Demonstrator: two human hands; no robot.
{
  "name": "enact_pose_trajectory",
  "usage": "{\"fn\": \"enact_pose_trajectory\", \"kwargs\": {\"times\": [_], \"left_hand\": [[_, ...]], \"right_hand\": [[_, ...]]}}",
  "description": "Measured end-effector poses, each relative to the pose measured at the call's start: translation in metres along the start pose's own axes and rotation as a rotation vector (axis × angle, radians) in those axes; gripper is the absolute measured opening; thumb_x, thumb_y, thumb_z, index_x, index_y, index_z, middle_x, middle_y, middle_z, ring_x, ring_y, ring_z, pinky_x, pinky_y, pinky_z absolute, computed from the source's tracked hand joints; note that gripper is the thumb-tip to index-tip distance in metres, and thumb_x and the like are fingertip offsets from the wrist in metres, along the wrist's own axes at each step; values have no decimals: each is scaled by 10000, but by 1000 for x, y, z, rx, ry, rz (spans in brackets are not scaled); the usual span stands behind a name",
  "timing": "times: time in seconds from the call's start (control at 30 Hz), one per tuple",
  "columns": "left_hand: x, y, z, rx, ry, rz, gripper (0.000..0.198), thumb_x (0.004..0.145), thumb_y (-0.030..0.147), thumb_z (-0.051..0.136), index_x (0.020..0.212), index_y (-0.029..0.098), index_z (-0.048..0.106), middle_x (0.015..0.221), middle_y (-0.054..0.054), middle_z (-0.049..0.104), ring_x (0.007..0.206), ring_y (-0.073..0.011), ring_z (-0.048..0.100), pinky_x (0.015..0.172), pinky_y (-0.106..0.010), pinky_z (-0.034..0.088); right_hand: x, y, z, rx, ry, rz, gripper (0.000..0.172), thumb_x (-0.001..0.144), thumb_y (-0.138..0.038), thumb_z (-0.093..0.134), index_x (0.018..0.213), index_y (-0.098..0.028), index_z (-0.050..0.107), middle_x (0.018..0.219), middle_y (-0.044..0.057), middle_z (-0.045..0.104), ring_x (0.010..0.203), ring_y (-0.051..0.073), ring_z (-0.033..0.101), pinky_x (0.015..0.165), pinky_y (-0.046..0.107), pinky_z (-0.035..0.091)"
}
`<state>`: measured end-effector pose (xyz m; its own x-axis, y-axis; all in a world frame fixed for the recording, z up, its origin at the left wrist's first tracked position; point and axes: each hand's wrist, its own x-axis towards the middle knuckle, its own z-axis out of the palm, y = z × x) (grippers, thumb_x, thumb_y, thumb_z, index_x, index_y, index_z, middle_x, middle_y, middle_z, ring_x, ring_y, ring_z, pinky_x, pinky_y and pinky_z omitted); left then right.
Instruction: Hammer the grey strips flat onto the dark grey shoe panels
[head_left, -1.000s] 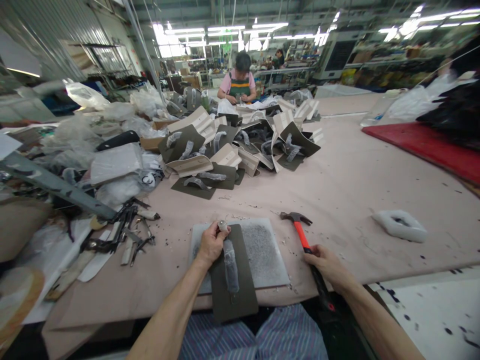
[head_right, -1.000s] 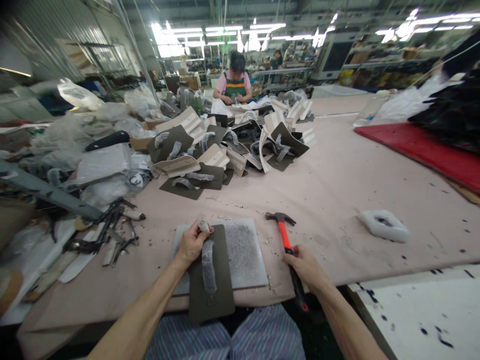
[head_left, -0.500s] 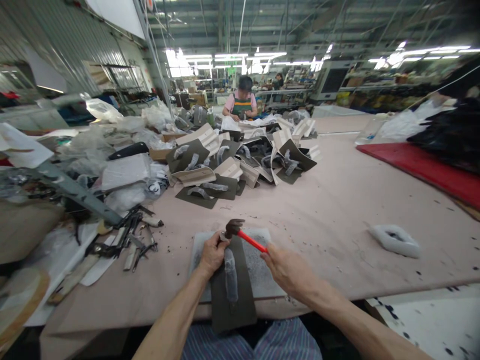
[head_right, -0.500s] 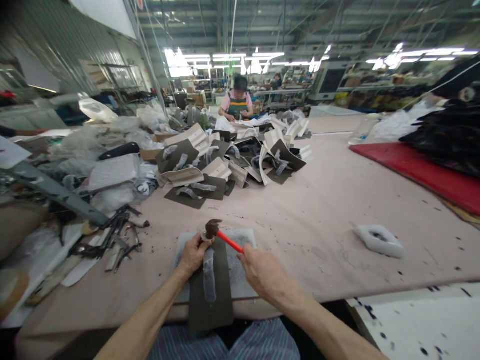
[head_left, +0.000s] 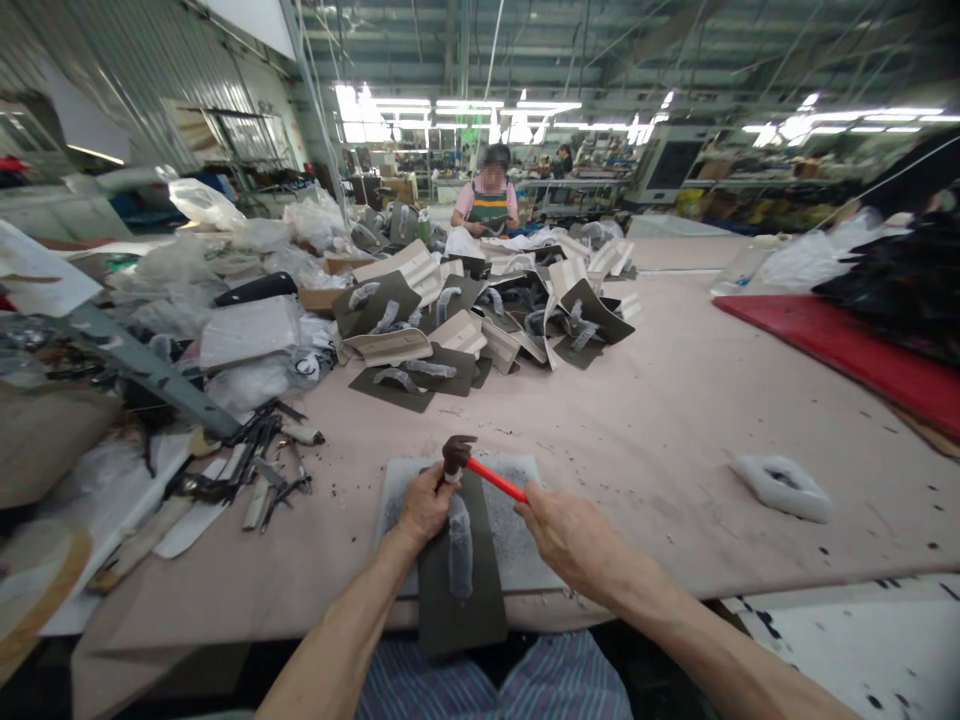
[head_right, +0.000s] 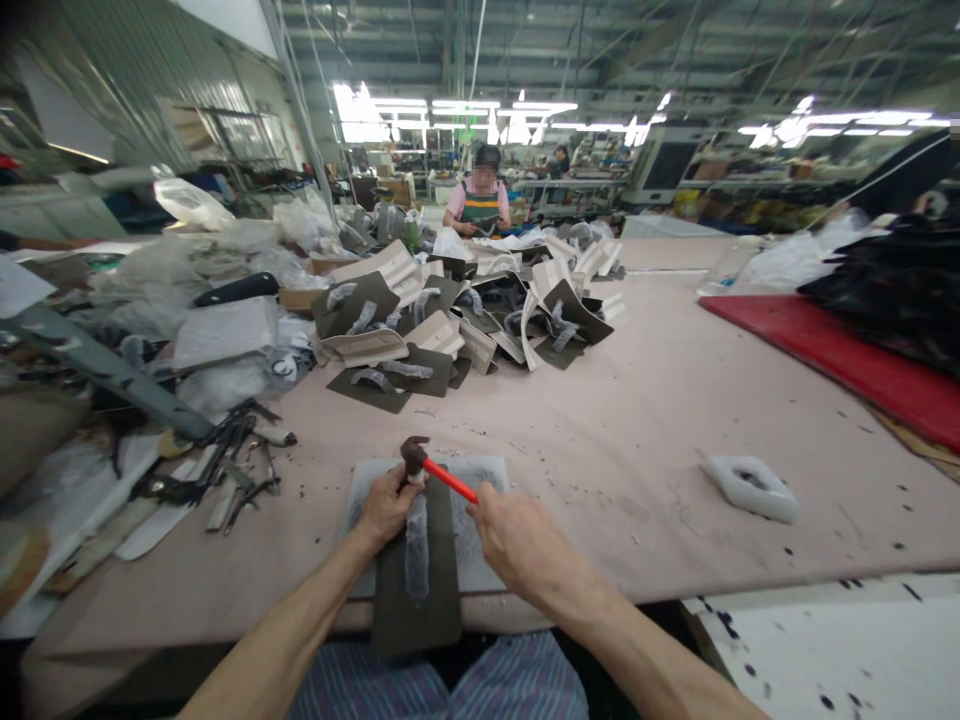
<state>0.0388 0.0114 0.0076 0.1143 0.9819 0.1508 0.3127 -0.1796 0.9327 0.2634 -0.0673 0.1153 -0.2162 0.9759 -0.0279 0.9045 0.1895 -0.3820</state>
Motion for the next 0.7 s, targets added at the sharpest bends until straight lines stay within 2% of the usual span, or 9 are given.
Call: {"fn": "enact_pose_trajectory", "kwargs": {"times": [0.13,0.23,0.3,0.37,0.43,0.53,0.57,0.63,0.7], "left_hand": [[-1,-2,0,-20,-5,24,177,776,208,616,925,235,707,834,-12,734,790,-199,657,756,-287,479],[-1,-2,0,-20,-9,30,178,764,198,620,917,231,706,855,-15,744,804,-197,664,782,-292,491],[-2,-3,0,-35,-5,31,182,757,196,622,915,228,707,852,-15,744,812,-196,667,793,-291,498],[-2,-3,0,-52,7,28,185,753,201,630,919,223,709,851,-16,744,811,-194,669,789,-288,505],[-3,-3,1,-61,19,21,177,744,213,650,909,218,713,839,-15,743,794,-191,669,770,-283,511],[-1,-2,4,-117,49,-15,160,714,259,707,867,212,715,796,-6,735,755,-181,666,729,-271,518],[1,-2,5,-167,74,-44,177,692,276,730,852,205,710,784,-4,733,743,-178,667,717,-268,522],[6,-2,6,-306,166,-130,232,651,312,764,829,183,691,761,-9,732,715,-172,671,688,-262,530],[13,2,0,-448,299,-218,289,632,345,779,820,159,664,745,-21,731,686,-167,675,662,-260,532]], "right_hand": [[-5,32,11,122,-43,123,307,990,-403,367,800,-222,526,630,3,590,541,150,497,533,268,258],[-12,71,34,196,-42,283,359,996,-379,322,742,-214,515,659,30,614,604,169,554,571,264,338],[-17,93,49,107,-4,397,365,1000,-358,307,770,-202,543,695,64,633,643,193,581,598,283,375],[-20,100,57,-48,79,442,321,992,-329,333,894,-169,594,809,118,660,720,228,611,650,321,416],[-20,84,58,-161,208,356,286,958,-273,400,1115,-133,592,1060,189,649,903,277,623,760,381,453],[-10,27,53,-126,290,-36,498,874,-158,485,1372,-179,470,1404,177,483,1225,303,490,963,445,422],[-5,5,52,-98,243,-201,534,850,-132,505,1376,-212,472,1449,141,448,1276,290,443,1008,442,397],[6,-34,53,-109,94,-469,451,810,-124,566,1247,-237,574,1459,89,443,1298,280,401,1058,441,348],[15,-60,54,-201,4,-583,269,791,-153,619,1054,-206,641,1379,100,509,1253,298,421,1065,466,319]]}}
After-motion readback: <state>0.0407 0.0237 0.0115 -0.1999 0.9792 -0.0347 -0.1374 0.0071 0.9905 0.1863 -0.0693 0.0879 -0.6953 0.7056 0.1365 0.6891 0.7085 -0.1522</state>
